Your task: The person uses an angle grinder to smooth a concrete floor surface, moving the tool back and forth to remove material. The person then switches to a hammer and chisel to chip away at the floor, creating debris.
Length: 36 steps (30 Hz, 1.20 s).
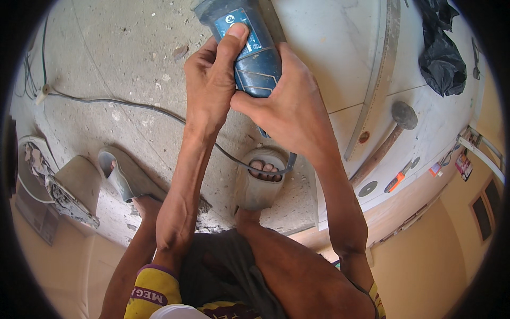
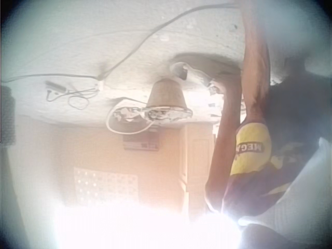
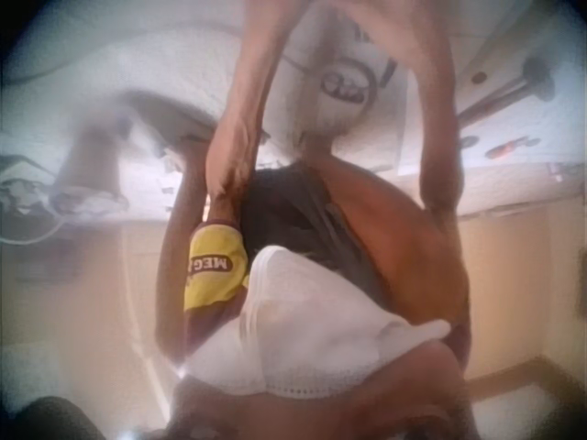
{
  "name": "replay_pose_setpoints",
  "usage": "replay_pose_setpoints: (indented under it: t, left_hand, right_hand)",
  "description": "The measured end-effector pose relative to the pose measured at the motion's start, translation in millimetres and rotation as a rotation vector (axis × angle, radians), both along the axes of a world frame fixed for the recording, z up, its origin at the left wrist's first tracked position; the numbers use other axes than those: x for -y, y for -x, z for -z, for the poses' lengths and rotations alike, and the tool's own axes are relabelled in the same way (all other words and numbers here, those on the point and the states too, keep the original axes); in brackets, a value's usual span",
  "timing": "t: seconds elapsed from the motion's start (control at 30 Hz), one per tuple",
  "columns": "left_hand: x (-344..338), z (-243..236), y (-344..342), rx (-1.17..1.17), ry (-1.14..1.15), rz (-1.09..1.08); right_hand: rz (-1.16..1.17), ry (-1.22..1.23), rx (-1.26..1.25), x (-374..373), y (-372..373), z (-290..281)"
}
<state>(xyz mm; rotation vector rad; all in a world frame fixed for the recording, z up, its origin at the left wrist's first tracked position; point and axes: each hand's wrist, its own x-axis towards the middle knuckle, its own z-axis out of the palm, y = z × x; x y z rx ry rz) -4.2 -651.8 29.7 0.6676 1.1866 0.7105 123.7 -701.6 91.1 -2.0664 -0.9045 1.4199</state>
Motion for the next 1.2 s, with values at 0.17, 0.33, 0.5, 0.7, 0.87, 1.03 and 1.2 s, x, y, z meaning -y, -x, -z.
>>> replay_pose_setpoints:
  t: [0.17, 0.33, 0.5, 0.7, 0.87, 1.03, 1.2]
  left_hand:
    - [1, 0, 0, -0.012, -0.012, 0.014]
    - [3, 3, 3, -0.026, -0.020, 0.031]
    - [3, 6, 3, -0.022, -0.021, 0.037]
    - [6, 9, 3, -0.001, -0.013, 0.027]
    - [6, 10, 4, -0.009, -0.015, 0.034]
    - [8, 9, 5, 0.003, -0.017, 0.029]
    - [10, 11, 6, 0.006, -0.025, 0.036]
  right_hand:
    - [-0.002, 0.007, 0.007, 4, -1, 4]
    - [0.001, 0.015, -0.009, 6, 1, 5]
    - [0.000, 0.045, 0.004, 7, 2, 7]
    - [0.004, 0.063, -0.001, 8, 3, 7]
    - [0.010, 0.064, -0.005, 10, 3, 9]
    - [0.010, 0.067, 0.000, 12, 4, 8]
    - [0.008, 0.053, 0.008, 15, 5, 10]
